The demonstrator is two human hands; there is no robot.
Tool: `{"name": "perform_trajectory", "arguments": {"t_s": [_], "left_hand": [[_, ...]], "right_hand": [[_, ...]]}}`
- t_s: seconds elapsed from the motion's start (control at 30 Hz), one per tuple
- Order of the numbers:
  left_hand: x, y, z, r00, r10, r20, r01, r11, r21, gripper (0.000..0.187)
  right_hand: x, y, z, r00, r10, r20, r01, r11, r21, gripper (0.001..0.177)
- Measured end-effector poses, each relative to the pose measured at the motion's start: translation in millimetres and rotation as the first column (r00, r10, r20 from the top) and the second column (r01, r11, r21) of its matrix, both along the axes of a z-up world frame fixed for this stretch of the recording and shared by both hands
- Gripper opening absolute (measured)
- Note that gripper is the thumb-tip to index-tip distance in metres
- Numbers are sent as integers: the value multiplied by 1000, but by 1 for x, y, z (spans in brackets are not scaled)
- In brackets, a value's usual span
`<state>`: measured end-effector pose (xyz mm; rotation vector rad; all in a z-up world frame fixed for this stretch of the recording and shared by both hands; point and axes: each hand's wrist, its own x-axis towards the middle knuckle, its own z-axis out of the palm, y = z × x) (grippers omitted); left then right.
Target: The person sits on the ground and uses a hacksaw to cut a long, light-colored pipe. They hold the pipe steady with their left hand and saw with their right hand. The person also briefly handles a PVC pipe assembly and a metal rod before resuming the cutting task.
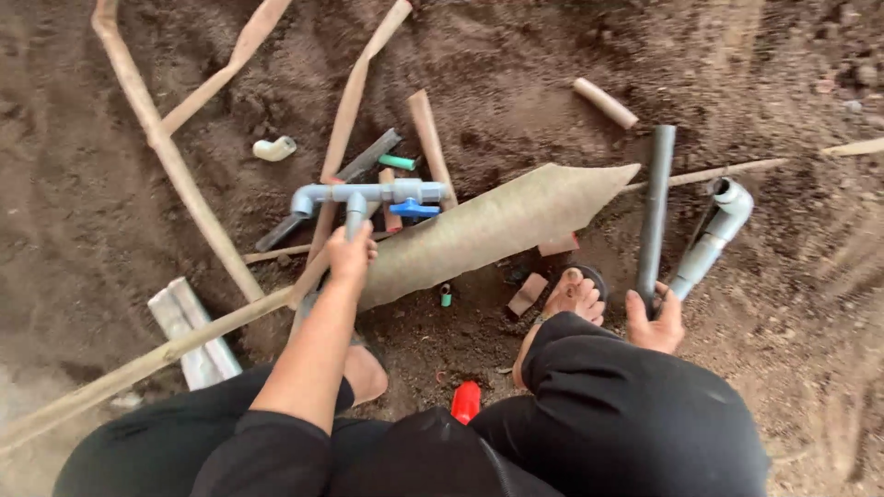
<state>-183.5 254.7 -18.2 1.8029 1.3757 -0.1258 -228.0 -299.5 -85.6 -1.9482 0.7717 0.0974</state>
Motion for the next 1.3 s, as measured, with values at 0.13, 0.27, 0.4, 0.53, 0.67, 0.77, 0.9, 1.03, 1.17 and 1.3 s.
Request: {"name": "perform_trajectory", "arguments": {"t_s": [0.13, 0.27, 0.4, 0.53, 0.67, 0.77, 0.9, 1.03, 1.17, 1.3], "left_hand": [[52, -17, 34, 977, 83, 195, -71, 995, -66, 24], [118, -84, 103, 944, -117, 310, 161, 980, -118, 16], [164, -150, 143, 803, -528, 277, 586, 784, -205, 8], [168, -216, 113, 704, -565, 432, 708, 608, -359, 26], [163, -269, 82, 734, -531, 423, 671, 470, -574, 14], [160, -289, 63, 742, -517, 427, 650, 399, -647, 22], [163, -304, 60, 766, -465, 444, 628, 393, -672, 25], [159, -271, 79, 736, -500, 456, 662, 396, -636, 55], [121, -175, 81, 584, -809, 71, 805, 588, 78, 44], [40, -43, 40, 602, -762, -239, 646, 288, 707, 49]], "right_hand": [[14, 5, 14, 993, -108, 38, 106, 993, 42, 48], [57, 12, 58, 984, -176, 19, 157, 921, 357, 50], [123, 21, 111, 972, -236, -8, 151, 594, 790, 40], [144, 11, 138, 986, -6, 168, -142, 504, 852, 49], [103, -10, 92, 993, 32, 115, -115, 516, 849, 45], [80, -17, 83, 998, -59, 14, 19, 527, 849, 33], [62, -21, 43, 998, -62, 30, 5, 499, 867, 38], [84, -19, 83, 997, -47, 69, -28, 590, 807, 42], [118, -51, 132, 996, -92, 3, 50, 567, 822, 28], [122, -91, 139, 965, -253, 70, 90, 570, 816, 23]]}}
